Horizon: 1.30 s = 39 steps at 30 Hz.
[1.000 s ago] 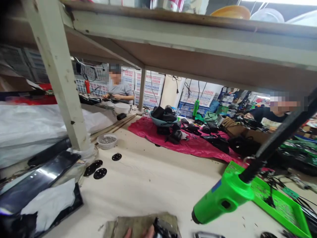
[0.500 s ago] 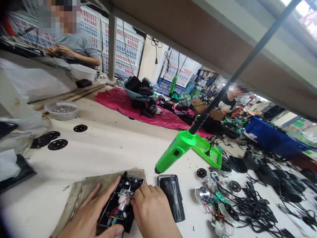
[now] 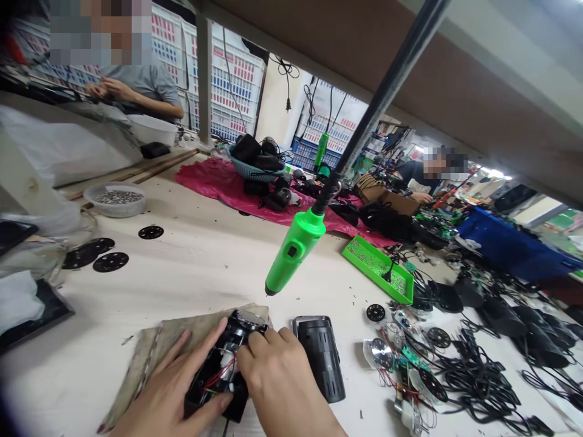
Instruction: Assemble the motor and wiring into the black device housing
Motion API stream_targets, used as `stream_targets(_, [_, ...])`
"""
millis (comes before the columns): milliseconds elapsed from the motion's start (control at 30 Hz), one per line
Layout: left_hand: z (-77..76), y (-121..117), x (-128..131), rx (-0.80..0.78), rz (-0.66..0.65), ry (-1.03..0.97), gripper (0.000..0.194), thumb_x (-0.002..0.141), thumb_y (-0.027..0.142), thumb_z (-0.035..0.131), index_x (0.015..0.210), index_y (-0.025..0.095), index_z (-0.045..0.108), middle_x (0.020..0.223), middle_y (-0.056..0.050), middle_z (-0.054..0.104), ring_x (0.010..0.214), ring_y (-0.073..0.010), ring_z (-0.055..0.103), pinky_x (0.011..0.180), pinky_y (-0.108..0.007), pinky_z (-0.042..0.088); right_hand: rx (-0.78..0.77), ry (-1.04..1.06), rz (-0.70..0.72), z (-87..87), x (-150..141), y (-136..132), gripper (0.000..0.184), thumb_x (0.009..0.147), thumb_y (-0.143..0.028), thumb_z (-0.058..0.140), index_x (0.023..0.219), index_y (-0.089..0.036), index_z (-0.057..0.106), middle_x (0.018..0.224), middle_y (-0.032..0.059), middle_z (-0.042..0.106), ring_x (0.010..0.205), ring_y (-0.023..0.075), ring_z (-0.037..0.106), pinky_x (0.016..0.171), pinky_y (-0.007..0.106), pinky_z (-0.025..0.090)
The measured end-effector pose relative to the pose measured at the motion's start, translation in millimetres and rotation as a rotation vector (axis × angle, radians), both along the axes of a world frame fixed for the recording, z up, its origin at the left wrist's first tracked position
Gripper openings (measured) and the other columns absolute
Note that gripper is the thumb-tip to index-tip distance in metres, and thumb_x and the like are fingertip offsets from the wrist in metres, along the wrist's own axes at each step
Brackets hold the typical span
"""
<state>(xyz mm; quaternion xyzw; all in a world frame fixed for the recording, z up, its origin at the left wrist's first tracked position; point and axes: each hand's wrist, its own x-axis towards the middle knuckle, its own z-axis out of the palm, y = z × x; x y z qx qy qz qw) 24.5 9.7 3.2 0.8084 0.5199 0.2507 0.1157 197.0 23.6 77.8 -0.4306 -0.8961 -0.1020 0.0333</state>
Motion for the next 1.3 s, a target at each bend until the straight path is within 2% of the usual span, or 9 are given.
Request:
stream_targets(200, [-2.7, -4, 5, -0.013, 0.028, -0.022, 0.086, 0.079, 0.023, 0.049, 0.148, 0.026, -0.002, 0.138, -0.003, 0.053, 0.128, -0.0272, 0.046, 0.108, -0.053, 0.037, -0.013, -0.029, 0.056, 2.1, 2, 0, 0.024, 0.075, -0.014, 0.070, 0.074, -0.022, 0.048, 0.073, -0.0028, 0.055, 0.063, 0.0180, 0.048, 0.061, 0.032, 0.030])
stream_targets(333, [-3.0, -1, -3, -0.007, -0.086, 0.014, 0.092, 0.080, 0.026, 0.053, 0.148, 0.022, -0.009, 0.141, -0.006, 0.048, 0.125, -0.0266, 0.050, 0.107, -0.054, 0.037, -0.079, -0.083, 0.072, 6.6, 0, 1, 0.020, 0.078, -0.012, 0.065, 0.076, -0.022, 0.048, 0.075, -0.0021, 0.056, 0.065, 0.0189, 0.049, 0.061, 0.032, 0.030])
stream_targets(467, [-2.5, 3, -10, 0.036, -0.159, 0.054, 0.096, 0.081, 0.028, 0.055, 0.147, 0.017, -0.014, 0.143, -0.010, 0.042, 0.125, -0.0265, 0.050, 0.102, -0.052, 0.042, -0.114, -0.107, 0.107, 8.4, -4, 5, 0.017, 0.077, -0.014, 0.064, 0.077, -0.021, 0.049, 0.075, -0.0012, 0.058, 0.064, 0.0193, 0.050, 0.061, 0.033, 0.030])
stream_targets(700, [-1.3, 7, -7, 0.103, -0.133, 0.034, 0.107, 0.070, 0.022, 0.059, 0.147, 0.017, -0.015, 0.136, -0.013, 0.051, 0.117, -0.0331, 0.055, 0.090, -0.051, 0.052, -0.031, -0.033, 0.100, 1.6, -6, 7, 0.019, 0.073, -0.015, 0.067, 0.074, -0.021, 0.049, 0.071, -0.0015, 0.058, 0.059, 0.0176, 0.049, 0.058, 0.031, 0.031])
stream_targets(833, [-2.8, 4, -4, 0.055, -0.123, 0.023, 0.094, 0.077, 0.024, 0.053, 0.148, 0.019, -0.009, 0.141, -0.011, 0.047, 0.125, -0.0294, 0.049, 0.100, -0.050, 0.045, -0.009, -0.018, 0.009, -3.4, -5, -1, 0.019, 0.073, -0.012, 0.066, 0.075, -0.021, 0.050, 0.071, -0.0008, 0.058, 0.059, 0.0188, 0.050, 0.057, 0.031, 0.033])
stream_targets(933, [-3.0, 1, -3, 0.012, -0.066, -0.015, 0.088, 0.080, 0.025, 0.052, 0.149, 0.021, -0.004, 0.142, -0.009, 0.046, 0.129, -0.0290, 0.043, 0.106, -0.054, 0.036, -0.121, 0.134, -0.105, -4.2, 3, -7, 0.013, 0.082, -0.013, 0.060, 0.077, -0.021, 0.051, 0.074, -0.0009, 0.059, 0.065, 0.0187, 0.054, 0.062, 0.031, 0.036])
stream_targets(1033, [-2.0, -1, -3, 0.015, -0.071, -0.020, 0.082, 0.086, 0.032, 0.047, 0.149, 0.023, -0.004, 0.142, -0.010, 0.047, 0.128, -0.0307, 0.044, 0.104, -0.056, 0.038, -0.244, 0.330, -0.227, -0.2, 18, -9, 0.014, 0.092, -0.015, 0.044, 0.085, -0.021, 0.055, 0.079, 0.0005, 0.060, 0.072, 0.0173, 0.057, 0.065, 0.029, 0.039])
stream_targets(1100, [-2.0, -1, -2, 0.013, -0.065, -0.025, 0.075, 0.089, 0.035, 0.042, 0.149, 0.024, -0.002, 0.142, -0.010, 0.047, 0.128, -0.0315, 0.044, 0.104, -0.056, 0.039, -0.247, 0.370, -0.299, 3.2, 29, -10, 0.020, 0.093, -0.012, 0.037, 0.091, -0.020, 0.056, 0.081, 0.0020, 0.060, 0.073, 0.0175, 0.056, 0.066, 0.029, 0.039])
stream_targets(1300, [-8.6, -2, -2, -0.082, -0.002, -0.032, 0.064, 0.093, 0.040, 0.034, 0.149, 0.026, 0.006, 0.147, -0.009, 0.040, 0.136, -0.0380, 0.025, 0.103, -0.064, 0.035, -0.274, 0.395, -0.308, 4.9, 36, -16, 0.015, 0.092, -0.014, 0.043, 0.093, -0.021, 0.056, 0.084, 0.0006, 0.061, 0.077, 0.0167, 0.057, 0.068, 0.028, 0.039])
